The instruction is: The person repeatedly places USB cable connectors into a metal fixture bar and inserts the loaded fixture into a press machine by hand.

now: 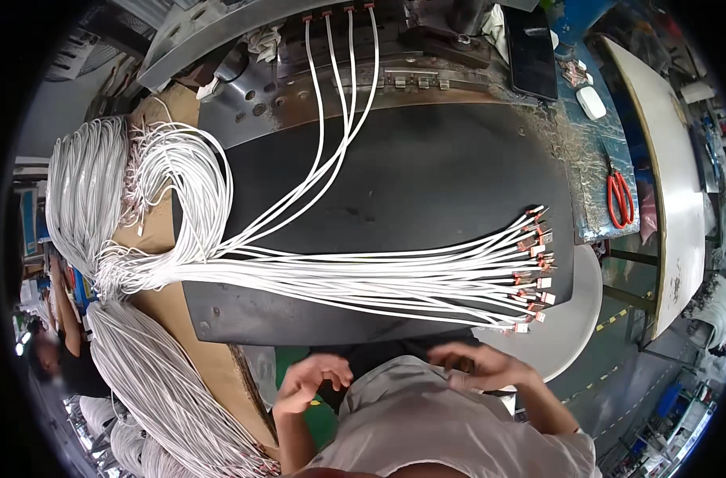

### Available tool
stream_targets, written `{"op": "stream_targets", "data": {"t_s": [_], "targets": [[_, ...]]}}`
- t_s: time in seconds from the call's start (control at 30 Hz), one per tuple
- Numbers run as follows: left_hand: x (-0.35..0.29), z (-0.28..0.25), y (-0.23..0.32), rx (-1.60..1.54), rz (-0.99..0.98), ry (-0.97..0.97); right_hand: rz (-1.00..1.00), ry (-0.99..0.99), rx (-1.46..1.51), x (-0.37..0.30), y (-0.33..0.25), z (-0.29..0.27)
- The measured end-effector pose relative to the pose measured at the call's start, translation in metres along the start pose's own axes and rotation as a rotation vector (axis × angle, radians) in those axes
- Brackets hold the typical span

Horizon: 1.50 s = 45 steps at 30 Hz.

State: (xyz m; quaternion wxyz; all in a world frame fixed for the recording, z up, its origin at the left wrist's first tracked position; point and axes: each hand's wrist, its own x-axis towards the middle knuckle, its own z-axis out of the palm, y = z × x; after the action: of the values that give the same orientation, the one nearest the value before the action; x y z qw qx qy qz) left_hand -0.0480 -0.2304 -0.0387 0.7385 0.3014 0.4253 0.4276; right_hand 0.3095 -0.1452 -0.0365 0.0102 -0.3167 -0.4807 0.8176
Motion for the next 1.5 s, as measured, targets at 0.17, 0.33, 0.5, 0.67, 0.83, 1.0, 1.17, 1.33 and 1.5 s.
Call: {"op": "stream_targets", "data": {"t_s": [0.17, 0.33, 0.5, 0.67, 0.83, 1.0, 1.17, 1.33, 1.5], "targets": [[0.015, -0.037, -0.076, -0.142, 0.060, 0.471, -0.434, 0.986, 0.832, 0.040, 0.137, 0.007], [0.027, -0.030, -0.073, -0.238, 0.100, 0.556, -0.553, 0.903, 0.911, 0.056, 0.103, 0.009], [0.033, -0.020, -0.057, -0.236, 0.125, 0.712, -0.551, 0.804, 0.937, 0.058, 0.106, 0.007], [0.028, -0.038, -0.068, -0.200, 0.122, 0.815, -0.629, 0.673, 0.925, 0.055, 0.115, 0.000], [0.018, -0.048, -0.045, -0.021, -0.175, 0.629, -0.630, 0.678, 0.924, 0.063, 0.108, 0.000], [0.021, 0.006, 0.058, 0.546, -0.295, -0.631, -0.327, 0.107, 0.854, 0.049, 0.099, -0.003], [0.055, 0.071, 0.141, 0.907, 0.619, -0.354, -0.157, -0.319, 0.082, 0.057, -0.004, 0.024], [0.166, 0.089, 0.141, 1.214, 0.993, -0.012, -0.600, -0.682, -0.738, 0.073, -0.067, 0.026], [0.211, 0.000, 0.188, 1.746, 0.710, 0.173, -0.949, -0.286, -0.885, 0.056, -0.129, 0.033]]}}
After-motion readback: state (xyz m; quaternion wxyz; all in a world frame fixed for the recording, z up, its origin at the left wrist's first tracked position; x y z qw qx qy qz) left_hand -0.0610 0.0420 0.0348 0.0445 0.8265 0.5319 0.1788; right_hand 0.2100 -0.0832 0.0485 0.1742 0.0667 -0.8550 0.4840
